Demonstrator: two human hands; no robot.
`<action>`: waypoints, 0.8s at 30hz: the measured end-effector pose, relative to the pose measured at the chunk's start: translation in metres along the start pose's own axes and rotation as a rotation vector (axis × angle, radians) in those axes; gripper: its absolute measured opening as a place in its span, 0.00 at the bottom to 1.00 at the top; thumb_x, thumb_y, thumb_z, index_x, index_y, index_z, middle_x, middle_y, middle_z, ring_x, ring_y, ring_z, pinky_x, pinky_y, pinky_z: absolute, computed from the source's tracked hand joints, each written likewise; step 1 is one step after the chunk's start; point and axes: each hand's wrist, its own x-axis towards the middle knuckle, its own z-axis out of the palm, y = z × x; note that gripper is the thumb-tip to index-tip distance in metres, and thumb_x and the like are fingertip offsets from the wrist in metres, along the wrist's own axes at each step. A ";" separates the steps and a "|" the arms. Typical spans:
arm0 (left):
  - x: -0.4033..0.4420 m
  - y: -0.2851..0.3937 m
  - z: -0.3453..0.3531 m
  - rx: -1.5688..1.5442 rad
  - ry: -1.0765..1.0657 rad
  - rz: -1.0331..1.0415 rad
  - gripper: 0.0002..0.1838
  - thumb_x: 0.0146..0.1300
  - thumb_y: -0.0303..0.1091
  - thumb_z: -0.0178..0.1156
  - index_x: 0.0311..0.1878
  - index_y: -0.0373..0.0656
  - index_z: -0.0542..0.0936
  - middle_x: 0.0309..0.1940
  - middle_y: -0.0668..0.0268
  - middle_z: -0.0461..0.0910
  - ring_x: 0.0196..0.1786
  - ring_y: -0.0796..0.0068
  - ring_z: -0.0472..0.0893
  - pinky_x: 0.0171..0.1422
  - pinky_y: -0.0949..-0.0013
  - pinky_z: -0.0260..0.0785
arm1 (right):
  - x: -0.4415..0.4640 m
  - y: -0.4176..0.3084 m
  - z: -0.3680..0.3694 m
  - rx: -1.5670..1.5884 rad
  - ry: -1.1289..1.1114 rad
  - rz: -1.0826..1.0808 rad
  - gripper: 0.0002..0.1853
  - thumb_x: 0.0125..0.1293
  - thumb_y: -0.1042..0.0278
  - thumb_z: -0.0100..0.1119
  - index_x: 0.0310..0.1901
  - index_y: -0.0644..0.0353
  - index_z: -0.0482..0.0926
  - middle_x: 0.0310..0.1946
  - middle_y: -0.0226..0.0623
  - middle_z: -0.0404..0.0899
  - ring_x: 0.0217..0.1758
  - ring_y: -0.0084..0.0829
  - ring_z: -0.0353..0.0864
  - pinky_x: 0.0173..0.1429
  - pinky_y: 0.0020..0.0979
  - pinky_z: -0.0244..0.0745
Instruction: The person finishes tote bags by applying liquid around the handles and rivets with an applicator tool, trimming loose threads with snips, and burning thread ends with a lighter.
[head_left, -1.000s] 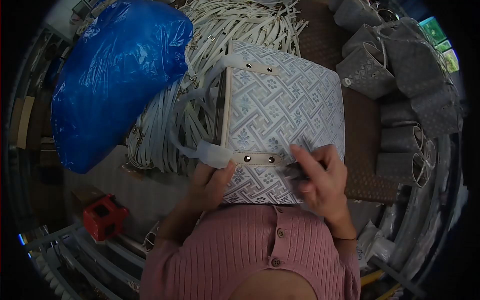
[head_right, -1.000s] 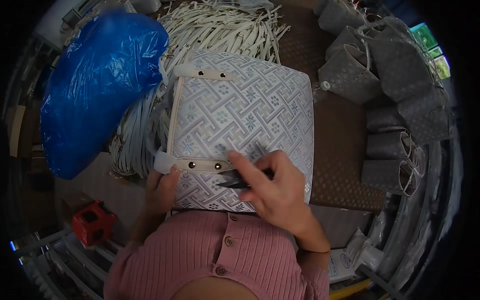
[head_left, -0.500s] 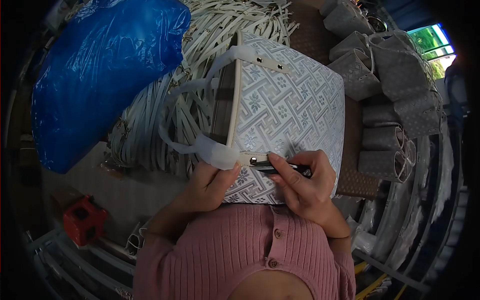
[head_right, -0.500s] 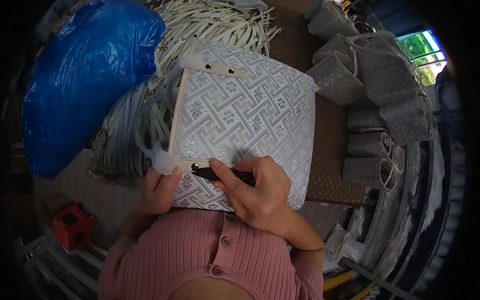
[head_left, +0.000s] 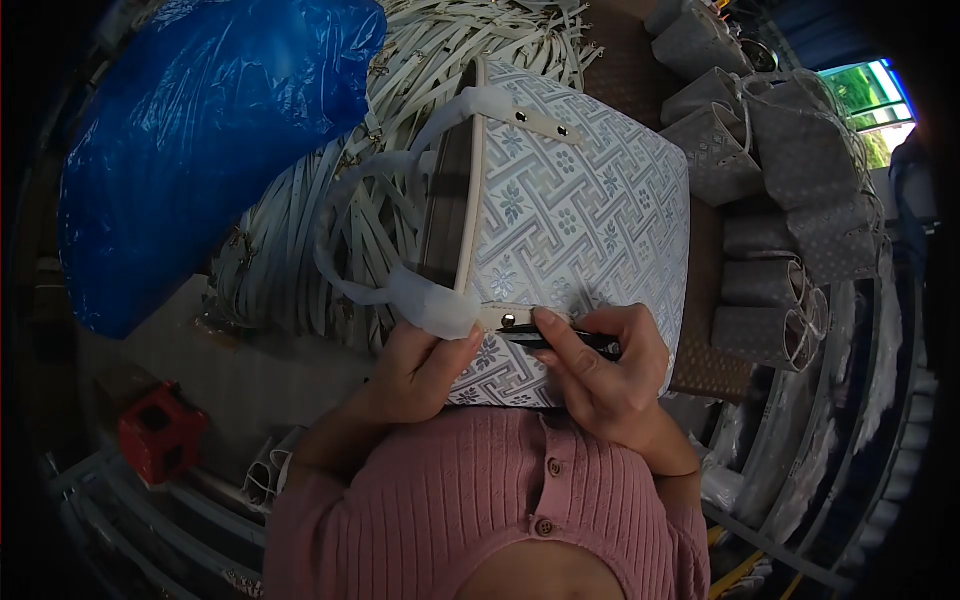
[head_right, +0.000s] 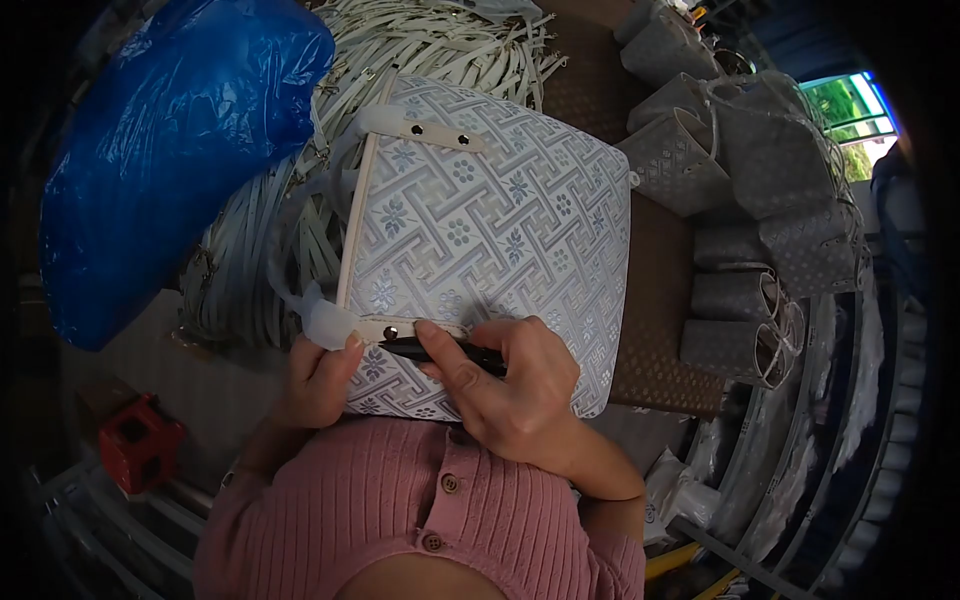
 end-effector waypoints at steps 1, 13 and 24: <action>0.000 0.000 0.000 -0.010 0.003 -0.015 0.06 0.60 0.27 0.48 0.30 0.36 0.72 0.19 0.73 0.69 0.22 0.88 0.65 0.25 0.81 0.56 | 0.000 0.000 0.000 0.002 0.012 -0.002 0.18 0.40 0.66 0.66 0.38 0.53 0.81 0.21 0.32 0.67 0.20 0.25 0.64 0.19 0.23 0.56; -0.002 0.004 0.004 -0.028 0.042 -0.074 0.06 0.59 0.27 0.48 0.30 0.37 0.72 0.19 0.74 0.68 0.23 0.89 0.64 0.25 0.82 0.55 | -0.004 -0.001 0.001 0.030 0.023 0.051 0.18 0.40 0.68 0.66 0.38 0.54 0.81 0.21 0.33 0.68 0.21 0.26 0.65 0.20 0.23 0.58; -0.002 0.004 0.003 -0.021 0.019 -0.044 0.06 0.59 0.26 0.46 0.29 0.37 0.71 0.20 0.74 0.68 0.22 0.89 0.64 0.25 0.81 0.54 | -0.004 0.000 0.002 0.095 0.032 0.077 0.18 0.40 0.68 0.65 0.39 0.54 0.81 0.21 0.32 0.67 0.22 0.26 0.65 0.20 0.24 0.58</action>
